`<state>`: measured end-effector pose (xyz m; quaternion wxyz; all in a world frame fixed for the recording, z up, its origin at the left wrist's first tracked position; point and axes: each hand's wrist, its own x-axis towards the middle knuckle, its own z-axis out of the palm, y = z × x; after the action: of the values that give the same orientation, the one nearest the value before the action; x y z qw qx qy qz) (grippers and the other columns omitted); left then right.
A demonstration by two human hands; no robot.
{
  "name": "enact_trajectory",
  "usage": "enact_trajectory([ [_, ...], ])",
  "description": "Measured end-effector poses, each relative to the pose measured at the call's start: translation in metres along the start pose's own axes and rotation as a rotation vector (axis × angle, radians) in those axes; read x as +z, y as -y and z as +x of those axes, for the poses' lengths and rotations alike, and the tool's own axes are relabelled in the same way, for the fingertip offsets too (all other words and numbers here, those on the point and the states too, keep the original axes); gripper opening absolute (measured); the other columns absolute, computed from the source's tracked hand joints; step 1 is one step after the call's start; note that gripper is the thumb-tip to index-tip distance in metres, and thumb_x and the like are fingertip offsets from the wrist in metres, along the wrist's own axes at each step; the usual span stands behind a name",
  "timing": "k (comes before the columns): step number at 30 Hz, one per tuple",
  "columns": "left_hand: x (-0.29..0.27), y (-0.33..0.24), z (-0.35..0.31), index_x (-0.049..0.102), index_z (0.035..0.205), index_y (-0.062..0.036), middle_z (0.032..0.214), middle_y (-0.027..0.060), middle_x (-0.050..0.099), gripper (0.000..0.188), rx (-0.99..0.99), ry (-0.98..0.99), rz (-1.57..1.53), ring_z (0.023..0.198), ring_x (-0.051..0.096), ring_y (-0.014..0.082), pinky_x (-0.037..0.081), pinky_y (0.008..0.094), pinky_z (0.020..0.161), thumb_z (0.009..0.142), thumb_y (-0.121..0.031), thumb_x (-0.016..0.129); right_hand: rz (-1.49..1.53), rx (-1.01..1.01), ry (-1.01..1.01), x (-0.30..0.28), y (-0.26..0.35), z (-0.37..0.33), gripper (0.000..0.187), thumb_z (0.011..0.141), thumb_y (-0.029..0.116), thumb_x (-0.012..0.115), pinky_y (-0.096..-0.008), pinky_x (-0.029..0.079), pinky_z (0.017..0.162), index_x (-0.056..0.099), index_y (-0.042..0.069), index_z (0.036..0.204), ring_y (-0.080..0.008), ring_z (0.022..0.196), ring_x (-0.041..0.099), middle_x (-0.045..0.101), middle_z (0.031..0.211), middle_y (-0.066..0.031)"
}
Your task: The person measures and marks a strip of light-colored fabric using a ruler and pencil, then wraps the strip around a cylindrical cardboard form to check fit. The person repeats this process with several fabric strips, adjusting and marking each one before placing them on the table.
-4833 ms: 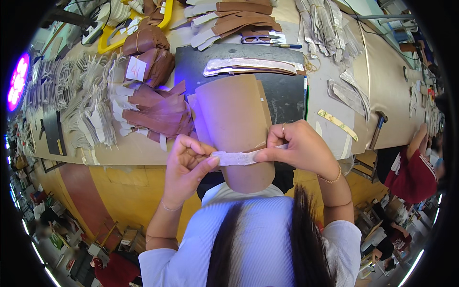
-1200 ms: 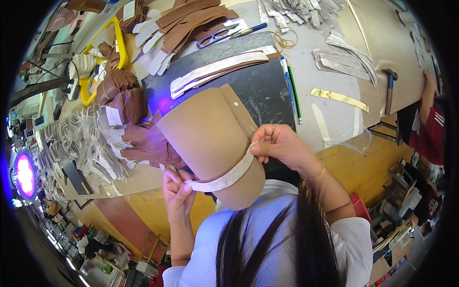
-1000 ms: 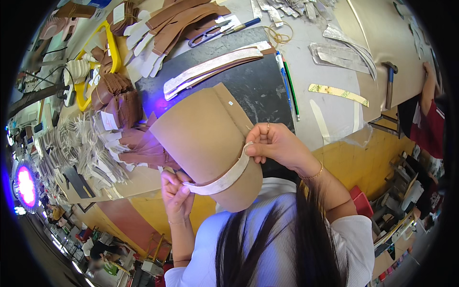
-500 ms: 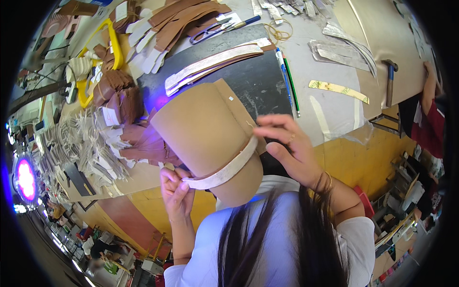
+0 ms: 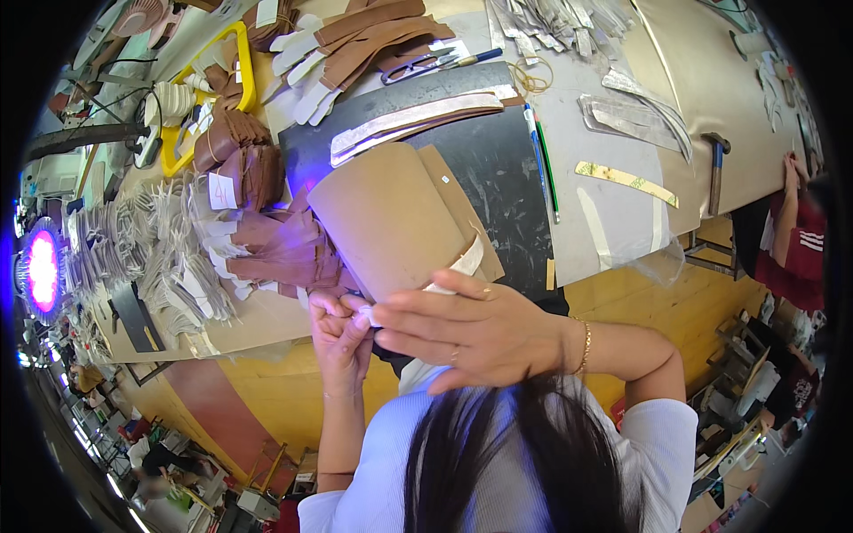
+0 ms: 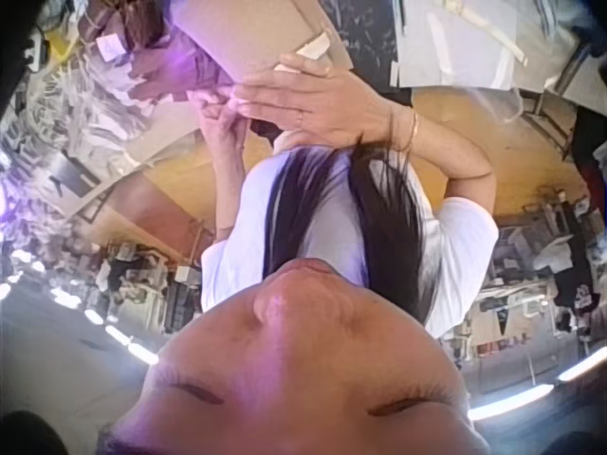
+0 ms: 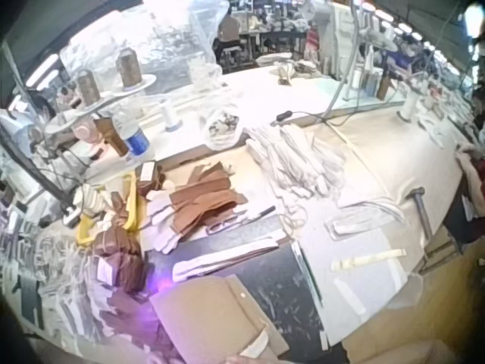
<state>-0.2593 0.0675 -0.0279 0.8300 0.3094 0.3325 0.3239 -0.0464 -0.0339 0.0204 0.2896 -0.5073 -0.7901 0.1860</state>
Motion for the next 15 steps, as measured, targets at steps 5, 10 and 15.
enact_trajectory([
  [5, -0.007, 0.0, 0.004, 0.04, 0.101, -0.0111, 0.096, 0.0106, 0.06, 0.034, -0.065, 0.0, -0.011, 0.089, 0.061, 0.0178, 0.052, 0.03, 0.083, 0.086, 0.005, 0.066, 0.321, 0.11, -0.061, 0.013, -0.016, -0.029, 0.074, 0.096, 0.056, 0.038, -0.0445, 0.013, 0.12, 0.031, 0.006, 0.151, -0.0276, 0.148, 0.021, 0.024, 0.159, -0.0128],
  [10, -0.007, -0.001, 0.006, 0.04, 0.101, -0.0111, 0.096, 0.0091, 0.059, 0.034, -0.09, -0.008, -0.021, 0.09, 0.06, 0.0177, 0.052, 0.0315, 0.083, 0.086, 0.005, 0.066, 0.746, 0.336, -0.227, 0.032, -0.025, -0.052, 0.081, 0.096, 0.06, 0.037, -0.0406, 0.018, 0.118, 0.019, 0.006, 0.154, -0.0281, 0.148, 0.019, 0.018, 0.16, -0.0149],
  [15, -0.005, -0.003, 0.008, 0.041, 0.103, -0.0107, 0.096, 0.0091, 0.059, 0.033, -0.075, 0.022, 0.011, 0.09, 0.061, 0.0181, 0.053, 0.0318, 0.084, 0.087, 0.004, 0.066, 1.04, 0.599, -0.37, 0.038, -0.034, -0.059, 0.083, 0.1, 0.048, 0.043, -0.0383, 0.024, 0.116, -0.005, 0.009, 0.155, -0.0332, 0.14, 0.035, 0.036, 0.152, -0.0173],
])
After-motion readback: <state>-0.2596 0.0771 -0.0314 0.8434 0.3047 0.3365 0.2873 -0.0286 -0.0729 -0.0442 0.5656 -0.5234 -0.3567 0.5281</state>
